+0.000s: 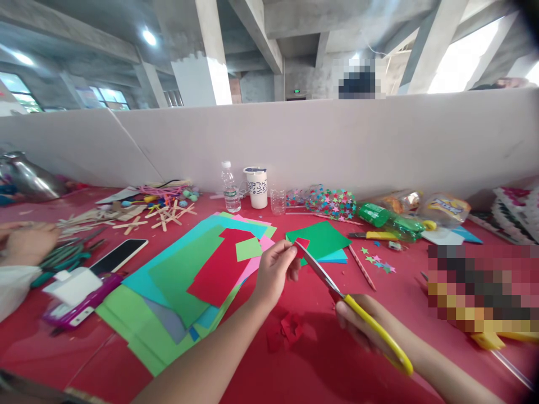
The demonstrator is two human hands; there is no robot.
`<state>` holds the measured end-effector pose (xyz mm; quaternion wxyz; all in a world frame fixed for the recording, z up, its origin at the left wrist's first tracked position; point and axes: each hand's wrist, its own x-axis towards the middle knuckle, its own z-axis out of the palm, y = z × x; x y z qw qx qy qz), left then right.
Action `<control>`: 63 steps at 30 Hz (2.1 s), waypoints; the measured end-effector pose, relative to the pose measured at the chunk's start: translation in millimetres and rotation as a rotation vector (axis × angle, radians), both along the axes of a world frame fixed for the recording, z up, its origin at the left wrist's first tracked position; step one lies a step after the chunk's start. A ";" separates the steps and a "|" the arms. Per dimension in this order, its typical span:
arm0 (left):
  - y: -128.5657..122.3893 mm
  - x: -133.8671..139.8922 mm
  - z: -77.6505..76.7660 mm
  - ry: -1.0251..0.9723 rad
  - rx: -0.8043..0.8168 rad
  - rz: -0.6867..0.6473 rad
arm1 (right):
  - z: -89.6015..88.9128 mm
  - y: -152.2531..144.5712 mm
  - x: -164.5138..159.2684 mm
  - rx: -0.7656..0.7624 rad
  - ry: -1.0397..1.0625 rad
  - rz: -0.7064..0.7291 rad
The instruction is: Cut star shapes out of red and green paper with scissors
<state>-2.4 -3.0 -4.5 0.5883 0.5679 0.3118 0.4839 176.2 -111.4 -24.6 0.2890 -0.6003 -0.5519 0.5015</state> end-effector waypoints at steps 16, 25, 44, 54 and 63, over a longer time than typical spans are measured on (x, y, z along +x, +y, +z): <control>-5.7 4.9 -1.2 -0.041 -0.088 -0.078 | -0.3 -1.7 -2.0 -0.031 0.094 0.003; -5.6 5.1 -2.8 -0.035 -0.095 -0.082 | -2.5 -6.8 -15.6 -0.057 0.098 -0.073; -6.8 7.8 -6.5 -0.028 -0.100 -0.094 | -1.1 -8.7 -27.4 -0.107 0.041 -0.123; -7.9 8.5 -6.9 -0.037 -0.090 -0.097 | 1.6 -10.1 -27.4 -0.110 0.041 -0.138; -6.1 6.1 -2.5 -0.058 -0.101 -0.118 | 5.1 -7.7 -25.0 -0.052 0.069 -0.152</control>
